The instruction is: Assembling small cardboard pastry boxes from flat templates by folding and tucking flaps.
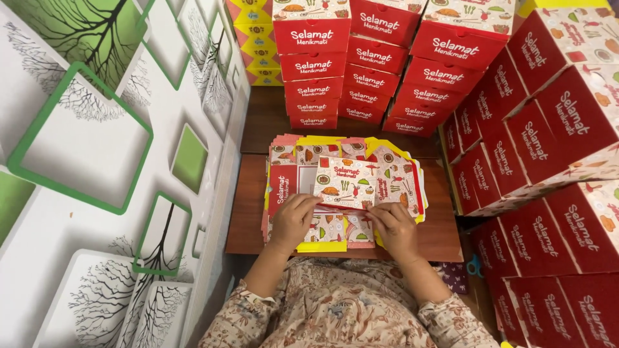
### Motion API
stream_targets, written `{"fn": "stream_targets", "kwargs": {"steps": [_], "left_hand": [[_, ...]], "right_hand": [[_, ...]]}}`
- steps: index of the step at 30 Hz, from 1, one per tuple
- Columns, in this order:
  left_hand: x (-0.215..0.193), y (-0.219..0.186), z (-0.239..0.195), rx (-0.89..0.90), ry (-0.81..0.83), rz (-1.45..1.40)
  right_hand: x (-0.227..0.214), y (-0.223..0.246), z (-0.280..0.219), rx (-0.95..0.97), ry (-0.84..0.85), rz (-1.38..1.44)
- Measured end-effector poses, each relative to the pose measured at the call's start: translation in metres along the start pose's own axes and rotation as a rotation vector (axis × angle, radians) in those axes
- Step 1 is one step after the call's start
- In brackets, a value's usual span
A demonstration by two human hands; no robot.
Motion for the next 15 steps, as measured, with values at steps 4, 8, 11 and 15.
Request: {"fn": "stream_targets", "kwargs": {"steps": [4, 8, 11, 15], "left_hand": [[-0.005, -0.008, 0.001, 0.017, 0.000, -0.048], [-0.012, -0.006, 0.003, -0.154, 0.004, -0.092], [0.002, 0.018, -0.003, -0.283, 0.112, -0.044], [0.009, 0.013, -0.005, -0.318, 0.341, 0.162]], "right_hand": [[0.010, -0.006, -0.014, 0.002, -0.011, -0.015], [0.007, -0.010, -0.016, 0.026, -0.023, -0.011], [0.002, -0.026, -0.016, 0.059, -0.034, -0.057], [-0.020, -0.063, -0.009, 0.175, -0.076, -0.118]]}}
Point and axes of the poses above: each hand's wrist, its own z-axis towards the middle knuckle, its own x-axis out of the palm, y = z × x, the point moved 10 cm from there along z, towards the middle knuckle, and after that the axes turned 5 degrees about -y, right-handed, at the moved point
